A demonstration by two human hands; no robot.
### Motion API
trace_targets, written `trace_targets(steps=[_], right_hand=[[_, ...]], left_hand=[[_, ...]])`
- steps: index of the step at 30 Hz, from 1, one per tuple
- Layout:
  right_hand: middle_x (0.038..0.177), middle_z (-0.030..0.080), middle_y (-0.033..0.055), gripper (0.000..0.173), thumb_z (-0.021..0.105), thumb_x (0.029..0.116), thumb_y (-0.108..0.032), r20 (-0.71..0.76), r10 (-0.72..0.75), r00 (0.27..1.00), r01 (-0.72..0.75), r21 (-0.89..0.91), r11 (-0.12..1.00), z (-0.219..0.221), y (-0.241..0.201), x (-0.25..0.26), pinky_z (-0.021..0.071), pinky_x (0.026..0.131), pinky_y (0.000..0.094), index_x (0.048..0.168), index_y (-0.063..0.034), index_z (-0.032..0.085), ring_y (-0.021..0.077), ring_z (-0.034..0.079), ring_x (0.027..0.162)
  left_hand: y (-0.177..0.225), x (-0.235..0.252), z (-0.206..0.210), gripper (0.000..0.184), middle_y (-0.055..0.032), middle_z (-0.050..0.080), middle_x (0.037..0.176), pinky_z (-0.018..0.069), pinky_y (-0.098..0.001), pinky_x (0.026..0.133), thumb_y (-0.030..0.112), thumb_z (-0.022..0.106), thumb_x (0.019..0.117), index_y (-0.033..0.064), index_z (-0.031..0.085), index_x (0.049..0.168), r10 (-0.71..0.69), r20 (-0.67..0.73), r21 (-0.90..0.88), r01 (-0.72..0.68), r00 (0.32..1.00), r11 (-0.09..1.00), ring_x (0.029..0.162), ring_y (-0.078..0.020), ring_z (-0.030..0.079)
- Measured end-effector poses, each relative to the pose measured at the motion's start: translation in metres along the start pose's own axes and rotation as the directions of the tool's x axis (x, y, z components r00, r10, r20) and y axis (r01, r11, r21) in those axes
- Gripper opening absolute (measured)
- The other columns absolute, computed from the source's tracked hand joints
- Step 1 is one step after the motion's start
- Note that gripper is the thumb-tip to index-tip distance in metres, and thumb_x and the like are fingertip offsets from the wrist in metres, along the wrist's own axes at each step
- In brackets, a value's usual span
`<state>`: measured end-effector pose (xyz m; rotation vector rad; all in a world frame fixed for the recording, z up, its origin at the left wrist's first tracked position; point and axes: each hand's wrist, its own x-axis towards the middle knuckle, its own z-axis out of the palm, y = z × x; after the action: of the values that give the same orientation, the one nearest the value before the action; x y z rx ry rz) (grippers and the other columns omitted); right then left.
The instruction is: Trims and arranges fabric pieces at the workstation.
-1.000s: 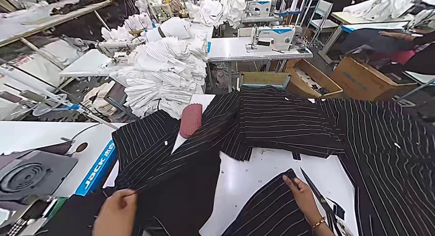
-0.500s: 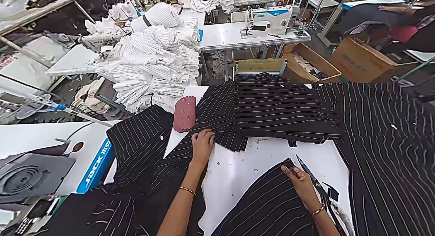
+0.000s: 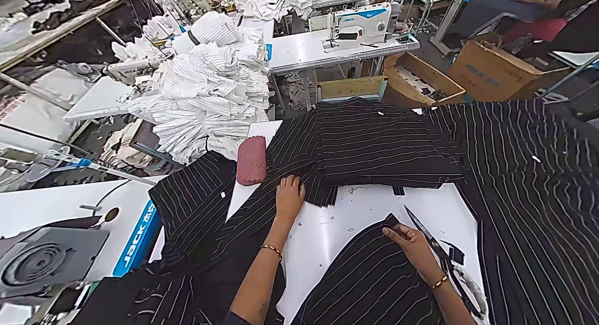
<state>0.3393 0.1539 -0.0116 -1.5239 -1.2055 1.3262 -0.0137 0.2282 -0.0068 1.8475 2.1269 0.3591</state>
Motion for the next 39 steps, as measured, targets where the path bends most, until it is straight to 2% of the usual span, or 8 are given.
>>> trace_targets(steps=[3,5,9,11,15,20,35,39], right_hand=[[0.089,0.075,-0.0037,0.007,0.075,0.0870,-0.011,-0.005,-0.124,0.992,0.124,-0.018,0.992,0.000,-0.016,-0.019,0.0564,0.076,0.0149,0.089,-0.0050,0.075,-0.0032,0.068,0.079],[0.102,0.077,-0.0015,0.018,0.071,0.0902,-0.017,0.006,-0.274,0.962,0.273,-0.136,0.952,-0.002,-0.032,-0.034,0.0566,0.086,0.0157,0.102,-0.0050,0.076,-0.0026,0.070,0.092],[0.076,0.071,0.0041,0.025,0.065,0.0938,-0.025,0.074,-0.508,0.858,0.492,-0.401,0.773,0.006,-0.064,-0.072,0.0534,0.063,0.0222,0.098,-0.0002,0.069,0.0031,0.066,0.067],[0.078,0.070,-0.0019,0.019,0.065,0.0967,-0.021,0.280,-0.489,0.826,0.544,-0.166,0.823,0.011,-0.087,-0.098,0.0524,0.065,0.0157,0.100,-0.0016,0.068,-0.0038,0.063,0.069],[0.097,0.068,-0.0122,0.007,0.064,0.1002,-0.015,0.612,-0.560,0.559,0.399,0.394,0.828,0.025,-0.136,-0.147,0.0510,0.081,0.0092,0.107,-0.0119,0.066,-0.0112,0.061,0.090],[0.084,0.071,-0.0146,0.008,0.072,0.0948,-0.019,0.427,-0.517,0.742,0.456,0.244,0.856,0.029,-0.142,-0.179,0.0533,0.070,0.0116,0.096,-0.0120,0.069,-0.0099,0.063,0.077],[0.074,0.065,-0.0167,0.016,0.071,0.0956,-0.020,0.428,-0.429,0.795,0.420,0.121,0.900,0.004,-0.136,-0.226,0.0469,0.063,0.0092,0.093,-0.0152,0.056,-0.0107,0.058,0.067],[0.076,0.068,-0.0151,0.020,0.072,0.0949,-0.016,0.401,-0.354,0.845,0.327,0.135,0.935,0.006,-0.134,-0.231,0.0489,0.065,0.0109,0.103,-0.0137,0.054,-0.0085,0.061,0.067]], left_hand=[[0.012,0.003,-0.028,0.033,-0.0231,0.066,0.127,0.0438,-0.0525,0.109,0.018,0.053,0.1051,-0.0046,0.069,0.121,-0.153,-0.052,-0.283,0.132,0.987,0.950,0.125,-0.0365,0.060],[0.033,-0.010,-0.063,0.026,-0.0149,0.070,0.096,0.0510,-0.0394,0.087,0.019,0.060,0.1029,-0.0048,0.070,0.110,-0.222,-0.116,-0.571,0.118,0.968,0.812,0.090,-0.0212,0.066],[0.080,-0.096,-0.125,0.015,0.0053,0.071,0.080,0.0531,-0.0184,0.070,0.010,0.066,0.0970,-0.0002,0.069,0.108,-0.031,-0.034,-0.843,-0.012,0.999,0.538,0.071,0.0018,0.064],[0.095,-0.142,-0.134,0.011,0.0093,0.070,0.078,0.0520,-0.0143,0.066,0.011,0.067,0.0955,0.0023,0.071,0.102,0.059,-0.050,-0.836,-0.074,0.997,0.543,0.068,0.0060,0.062],[0.114,-0.224,-0.128,0.011,0.0099,0.071,0.081,0.0532,-0.0106,0.066,0.010,0.066,0.0952,0.0027,0.073,0.099,0.153,-0.138,-0.870,-0.194,0.979,0.453,0.070,0.0085,0.063],[0.126,-0.290,-0.109,0.012,0.0066,0.076,0.101,0.0576,-0.0157,0.082,0.010,0.067,0.0953,0.0080,0.077,0.101,0.166,-0.261,-0.917,-0.298,0.951,0.266,0.091,0.0029,0.069],[0.134,-0.330,-0.083,0.019,0.0102,0.075,0.106,0.0551,-0.0150,0.088,0.025,0.061,0.1031,0.0151,0.076,0.108,0.293,-0.417,-0.844,-0.486,0.861,0.227,0.100,0.0046,0.067],[0.140,-0.331,-0.075,0.010,0.0055,0.075,0.098,0.0583,-0.0161,0.084,0.017,0.074,0.0930,0.0108,0.077,0.101,0.239,-0.492,-0.785,-0.545,0.837,0.293,0.093,0.0011,0.070]])
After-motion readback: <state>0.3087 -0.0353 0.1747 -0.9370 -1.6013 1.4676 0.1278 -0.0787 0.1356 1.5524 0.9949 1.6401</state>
